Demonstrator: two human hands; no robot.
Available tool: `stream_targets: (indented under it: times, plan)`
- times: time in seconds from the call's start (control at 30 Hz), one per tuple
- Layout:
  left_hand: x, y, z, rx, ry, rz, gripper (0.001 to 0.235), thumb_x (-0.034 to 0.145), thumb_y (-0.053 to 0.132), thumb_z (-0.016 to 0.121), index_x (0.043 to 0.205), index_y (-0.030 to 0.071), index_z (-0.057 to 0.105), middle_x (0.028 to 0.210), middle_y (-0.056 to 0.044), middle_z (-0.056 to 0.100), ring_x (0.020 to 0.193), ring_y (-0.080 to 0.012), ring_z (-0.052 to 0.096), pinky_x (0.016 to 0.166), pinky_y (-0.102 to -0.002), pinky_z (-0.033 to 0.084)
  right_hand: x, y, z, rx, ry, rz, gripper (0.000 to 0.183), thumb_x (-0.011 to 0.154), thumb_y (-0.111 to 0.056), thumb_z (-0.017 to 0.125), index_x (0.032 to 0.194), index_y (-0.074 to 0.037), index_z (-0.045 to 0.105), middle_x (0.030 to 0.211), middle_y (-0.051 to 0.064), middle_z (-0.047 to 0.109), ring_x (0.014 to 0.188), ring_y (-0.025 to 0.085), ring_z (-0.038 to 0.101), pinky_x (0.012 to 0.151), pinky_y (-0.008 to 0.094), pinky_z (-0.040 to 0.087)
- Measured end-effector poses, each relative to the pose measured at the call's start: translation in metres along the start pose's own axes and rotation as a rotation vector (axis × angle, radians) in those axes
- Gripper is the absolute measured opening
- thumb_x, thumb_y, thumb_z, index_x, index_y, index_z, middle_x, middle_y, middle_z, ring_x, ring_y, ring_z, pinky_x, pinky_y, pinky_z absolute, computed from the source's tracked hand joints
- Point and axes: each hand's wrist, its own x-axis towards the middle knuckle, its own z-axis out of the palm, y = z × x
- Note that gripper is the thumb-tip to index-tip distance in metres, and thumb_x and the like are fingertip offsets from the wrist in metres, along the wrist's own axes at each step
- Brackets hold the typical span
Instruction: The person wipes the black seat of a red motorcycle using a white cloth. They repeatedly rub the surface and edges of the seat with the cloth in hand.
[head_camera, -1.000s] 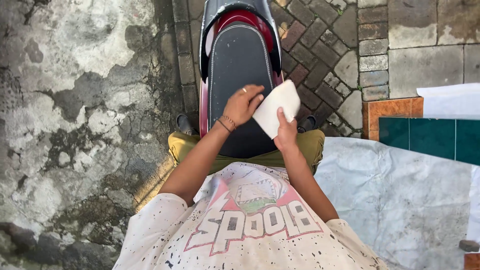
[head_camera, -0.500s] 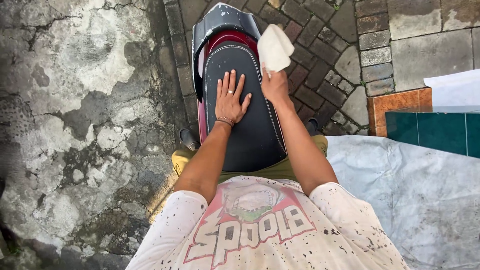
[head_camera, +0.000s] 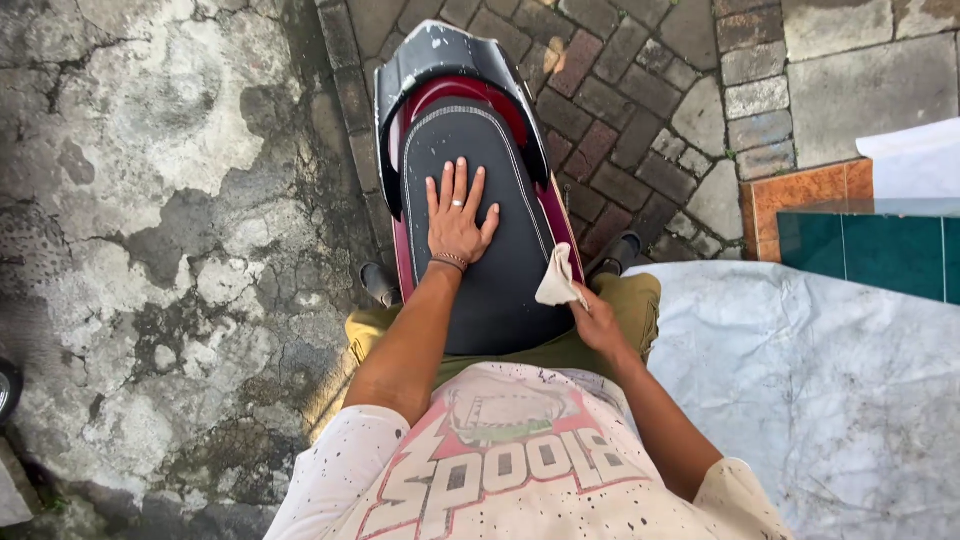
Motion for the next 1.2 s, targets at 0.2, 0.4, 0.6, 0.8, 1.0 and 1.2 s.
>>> stream_targets:
  times: [0.2, 0.4, 0.6, 0.8, 1.0, 1.2]
  plan:
    - [-0.002, -0.001, 0.005, -0.017, 0.046, -0.023, 0.065, 0.097, 0.051, 0.05, 0.157, 0.028, 0.039, 0.169, -0.005, 0.023, 0.156, -0.0285, 0.018, 0.128, -0.06, 0.009, 0.08, -0.115, 0.019, -0.064, 0.225, -0.022, 0.041, 0.102, -0.015, 0.057, 0.141, -0.003, 0.06, 0.13, 0.03, 0.063, 0.129, 0.041, 0.055, 0.105, 0.054, 0.042]
    - [-0.005, -0.005, 0.011, -0.049, 0.077, -0.028, 0.062, 0.095, 0.046, 0.051, 0.154, 0.028, 0.045, 0.169, -0.004, 0.025, 0.156, -0.0259, 0.021, 0.128, -0.058, 0.011, 0.193, -0.17, 0.07, -0.278, 0.094, -0.556, 0.056, 0.095, 0.013, 0.057, 0.149, 0.011, 0.041, 0.147, 0.038, 0.044, 0.14, 0.047, 0.042, 0.122, 0.05, 0.026]
    - [0.0, -0.003, 0.005, -0.069, 0.146, -0.003, 0.06, 0.094, 0.041, 0.05, 0.152, 0.025, 0.049, 0.166, -0.006, 0.033, 0.154, -0.0283, 0.028, 0.127, -0.058, 0.015, 0.096, -0.134, 0.052, -0.2, 0.109, -0.483, 0.055, 0.099, 0.01, 0.048, 0.154, 0.006, 0.039, 0.156, 0.031, 0.039, 0.142, 0.047, 0.037, 0.119, 0.054, 0.031]
    - [-0.001, -0.002, 0.006, -0.086, 0.194, 0.012, 0.061, 0.094, 0.04, 0.05, 0.153, 0.025, 0.049, 0.165, -0.008, 0.034, 0.153, -0.0292, 0.031, 0.125, -0.059, 0.017, 0.001, -0.04, 0.01, -0.336, 0.082, 0.26, 0.043, 0.097, -0.011, 0.06, 0.139, -0.019, 0.067, 0.122, 0.024, 0.071, 0.118, 0.041, 0.065, 0.101, 0.05, 0.053]
    - [-0.001, -0.002, 0.006, -0.125, 0.173, -0.01, 0.061, 0.093, 0.039, 0.051, 0.152, 0.026, 0.049, 0.165, -0.005, 0.035, 0.153, -0.0283, 0.031, 0.126, -0.057, 0.017, 0.105, -0.123, 0.017, -0.337, 0.366, 0.022, 0.017, 0.1, -0.025, 0.062, 0.113, -0.022, 0.072, 0.098, 0.015, 0.072, 0.1, 0.039, 0.068, 0.079, 0.05, 0.049]
    - [-0.003, -0.006, 0.014, -0.136, 0.159, -0.023, 0.061, 0.092, 0.041, 0.051, 0.152, 0.028, 0.049, 0.166, -0.003, 0.034, 0.153, -0.0263, 0.03, 0.127, -0.056, 0.017, 0.243, -0.177, 0.073, -0.469, 0.169, -0.648, 0.05, 0.09, 0.006, 0.065, 0.139, 0.004, 0.058, 0.132, 0.035, 0.06, 0.127, 0.049, 0.054, 0.103, 0.056, 0.05]
